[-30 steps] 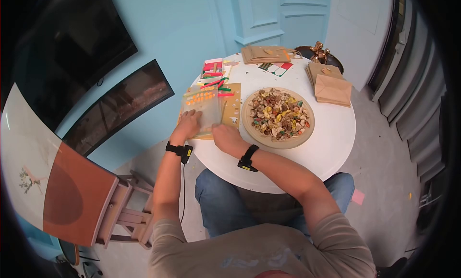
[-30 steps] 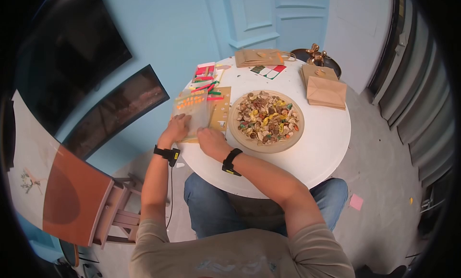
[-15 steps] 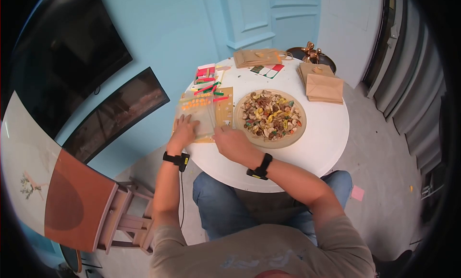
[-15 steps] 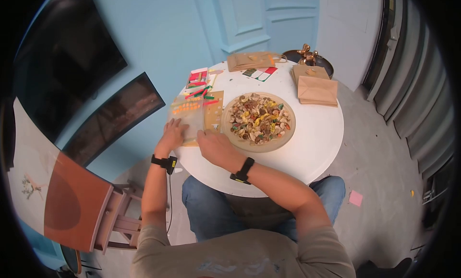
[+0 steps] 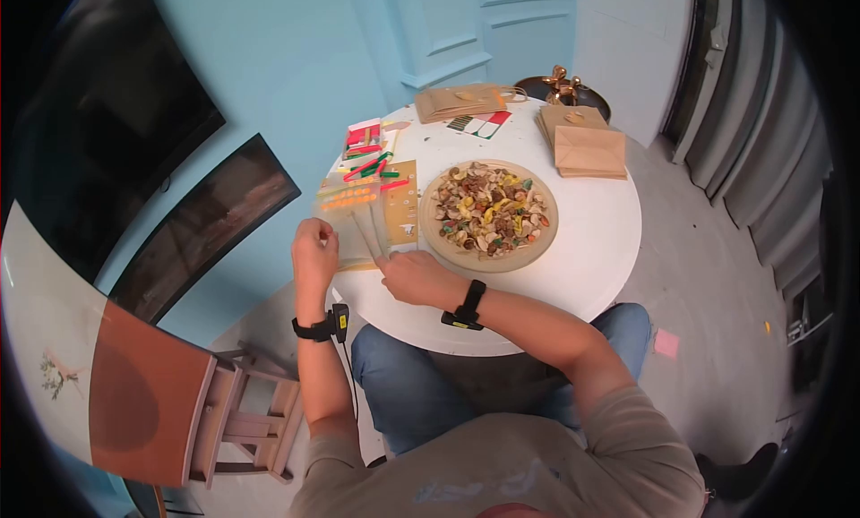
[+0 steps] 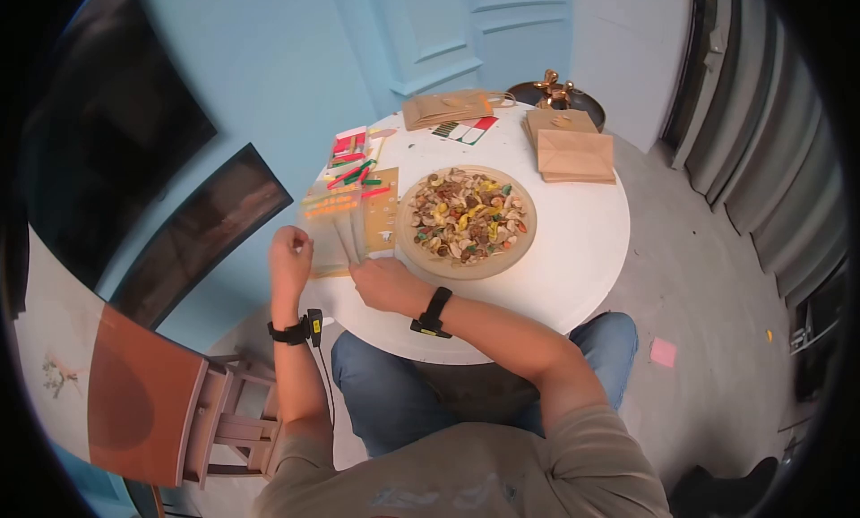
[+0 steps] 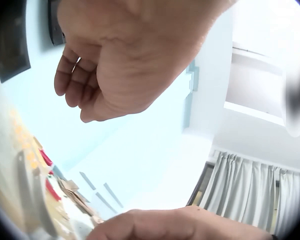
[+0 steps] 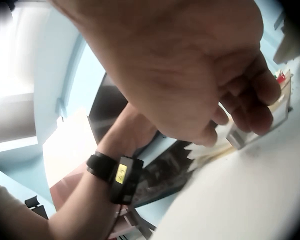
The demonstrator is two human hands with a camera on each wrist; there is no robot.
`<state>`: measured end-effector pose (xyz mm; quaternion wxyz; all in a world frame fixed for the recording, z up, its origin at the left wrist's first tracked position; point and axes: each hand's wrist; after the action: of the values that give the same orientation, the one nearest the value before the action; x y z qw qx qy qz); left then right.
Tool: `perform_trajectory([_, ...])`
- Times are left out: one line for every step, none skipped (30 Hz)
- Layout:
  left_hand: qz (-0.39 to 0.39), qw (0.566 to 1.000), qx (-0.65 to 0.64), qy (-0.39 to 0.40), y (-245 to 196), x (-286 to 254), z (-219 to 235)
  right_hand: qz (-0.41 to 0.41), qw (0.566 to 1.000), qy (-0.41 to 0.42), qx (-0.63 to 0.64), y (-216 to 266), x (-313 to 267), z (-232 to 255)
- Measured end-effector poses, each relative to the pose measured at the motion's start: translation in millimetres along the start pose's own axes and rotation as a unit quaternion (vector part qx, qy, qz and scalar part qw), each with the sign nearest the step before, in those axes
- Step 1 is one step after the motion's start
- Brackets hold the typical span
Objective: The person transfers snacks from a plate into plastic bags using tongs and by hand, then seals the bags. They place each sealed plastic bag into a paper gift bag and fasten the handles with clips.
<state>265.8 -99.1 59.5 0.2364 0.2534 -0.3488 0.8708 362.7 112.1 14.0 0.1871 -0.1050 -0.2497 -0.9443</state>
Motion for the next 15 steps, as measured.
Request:
perform_trajectory([-0.003, 1.000, -0.004, 0.005, -13.3, -1.1, 1.5, -0.007, 1.000, -0.001, -0.001, 4.2, -9.2, 11.4])
perform_trajectory([0.000, 1.000, -0.015, -0.011, -24.9, -2.2, 2.6, -0.013, 1.000, 0.011, 0.006, 8.9, -19.0, 24.7])
perform_trajectory([0.004, 0.999, -0.026, -0.030, -38.4, -2.6, 3.2, -0.016, 1.000, 0.024, 0.012, 10.1, -28.1, 37.1])
perform_trajectory([0.003, 0.999, -0.030, -0.028, -58.8, -3.3, 6.9, -0.021, 0.999, 0.024, 0.009, 8.4, -37.4, 45.7])
perform_trajectory([0.078, 0.992, -0.102, -0.006, -81.1, -3.7, 11.7, -0.030, 0.999, 0.004, 0.025, 5.4, -47.0, 53.3])
perform_trajectory([0.153, 0.973, -0.172, 0.015, -93.6, -2.8, 11.3, -0.036, 0.998, -0.016, 0.039, 2.2, -56.0, 63.6])
perform_trajectory([0.151, 0.973, -0.175, 0.016, -94.6, -3.0, 5.2, -0.039, 0.998, -0.017, 0.037, 3.4, -65.8, 79.4])
perform_trajectory([0.084, 0.983, -0.161, 0.002, -93.4, -4.5, -2.0, -0.072, 0.993, -0.035, 0.087, 6.2, -76.1, 97.6])
perform_trajectory([0.015, 0.989, -0.145, -0.014, -94.3, -4.5, -7.5, -0.103, 0.984, -0.054, 0.137, 2.2, -84.1, 110.9])
perform_trajectory([0.013, 0.989, -0.147, -0.014, -101.3, -4.5, -11.4, -0.118, 0.982, -0.047, 0.137, -10.2, -89.9, 117.7])
perform_trajectory([-0.023, 0.987, -0.157, -0.015, -113.4, -6.6, -15.5, -0.119, 0.982, -0.048, 0.137, -22.3, -94.8, 119.2])
perform_trajectory([-0.060, 0.984, -0.167, -0.016, -127.0, -8.5, -19.8, -0.115, 0.964, -0.075, 0.229, -35.7, -98.4, 119.0])
perform_trajectory([-0.062, 0.984, -0.166, -0.016, -141.8, -10.3, -23.0, -0.110, 0.936, -0.100, 0.318, -49.2, -102.5, 120.9])
perform_trajectory([-0.102, 0.980, -0.169, 0.000, -158.6, -13.1, -26.0, -0.135, 0.886, -0.031, 0.442, -63.8, -106.7, 129.4])
perform_trajectory([-0.141, 0.975, -0.172, 0.016, -175.2, -16.8, -30.2, -0.135, 0.885, -0.032, 0.444, -68.2, -108.0, 129.4])
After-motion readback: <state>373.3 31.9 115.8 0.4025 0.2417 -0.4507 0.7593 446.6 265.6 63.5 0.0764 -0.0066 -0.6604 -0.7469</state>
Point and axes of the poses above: each hand's wrist, its own x-axis towards the middle knuckle, its own z-axis out of the back of the hand, y = z × x, and after that the axes turned 3 degrees about -z, right-handed
